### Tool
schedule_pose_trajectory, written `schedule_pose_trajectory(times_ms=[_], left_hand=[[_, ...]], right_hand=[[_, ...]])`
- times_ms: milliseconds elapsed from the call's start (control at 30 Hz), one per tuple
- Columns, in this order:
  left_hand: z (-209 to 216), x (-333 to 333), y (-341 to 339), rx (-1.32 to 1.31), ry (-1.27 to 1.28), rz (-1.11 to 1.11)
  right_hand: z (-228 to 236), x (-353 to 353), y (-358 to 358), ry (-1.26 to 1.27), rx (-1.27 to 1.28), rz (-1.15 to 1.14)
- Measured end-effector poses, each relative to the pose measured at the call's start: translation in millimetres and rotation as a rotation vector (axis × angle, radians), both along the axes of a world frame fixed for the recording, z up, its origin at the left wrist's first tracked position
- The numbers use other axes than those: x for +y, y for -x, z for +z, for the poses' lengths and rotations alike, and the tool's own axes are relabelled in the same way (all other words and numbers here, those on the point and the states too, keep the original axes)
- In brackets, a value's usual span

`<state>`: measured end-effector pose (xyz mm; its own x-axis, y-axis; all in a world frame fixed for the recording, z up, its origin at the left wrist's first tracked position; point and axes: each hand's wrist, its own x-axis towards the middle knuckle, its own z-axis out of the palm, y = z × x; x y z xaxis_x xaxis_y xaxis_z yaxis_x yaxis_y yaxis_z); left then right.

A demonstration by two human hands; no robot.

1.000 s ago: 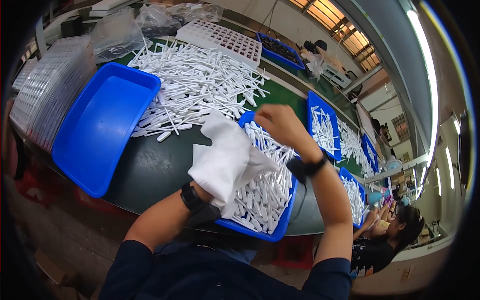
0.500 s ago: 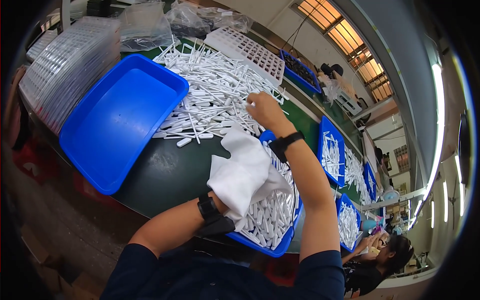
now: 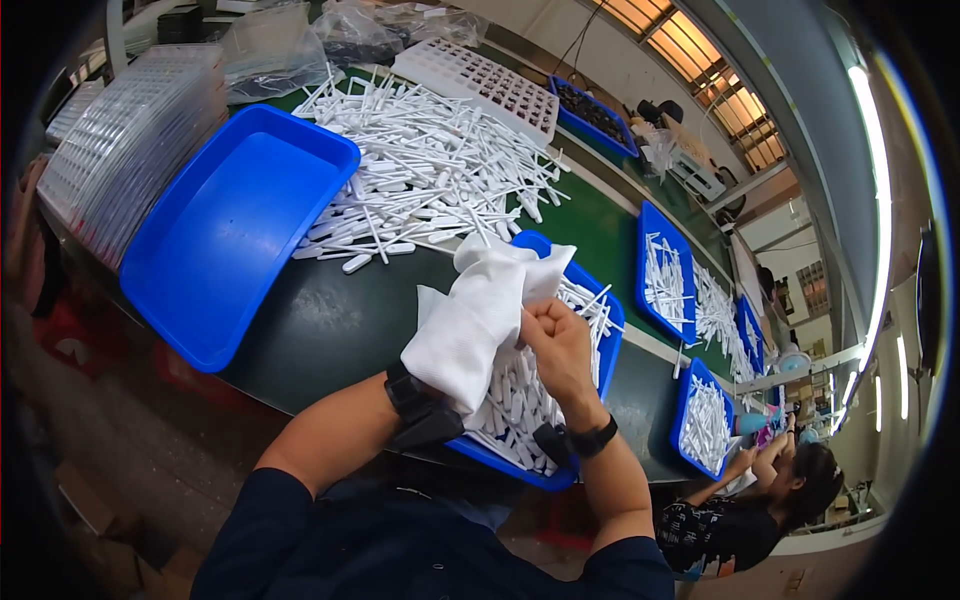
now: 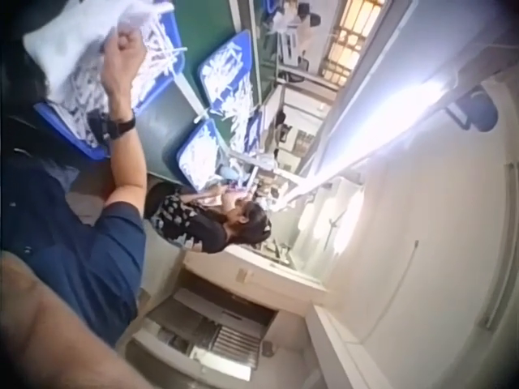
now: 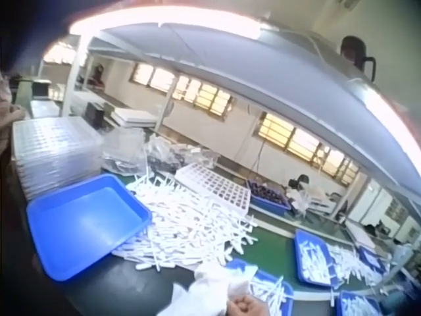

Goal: The person picks up a plastic swab from a blue tray, wipes it with a cloth, and places it back into the tray, repeating this process for several swabs.

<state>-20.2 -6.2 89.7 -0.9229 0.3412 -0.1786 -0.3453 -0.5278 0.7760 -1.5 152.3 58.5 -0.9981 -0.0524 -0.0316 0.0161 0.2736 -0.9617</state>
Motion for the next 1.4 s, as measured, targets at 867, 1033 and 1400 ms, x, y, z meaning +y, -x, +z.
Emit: schedule_pose_trajectory(times_ms=[867,1033,1400], left_hand=[[-50,-12,-2,1.265,1.099,0.197],[-75,-6,16,1.368,0.941,0.167],[-119,16,12,0.279,-0.296,-0.164]], right_hand=[[-13,2,-4,0.354,-0.065,0.036],[-25,8,-6,0.498,-0.068,0.011],[-23,8,-8,0.413,-0.045,0.005]])
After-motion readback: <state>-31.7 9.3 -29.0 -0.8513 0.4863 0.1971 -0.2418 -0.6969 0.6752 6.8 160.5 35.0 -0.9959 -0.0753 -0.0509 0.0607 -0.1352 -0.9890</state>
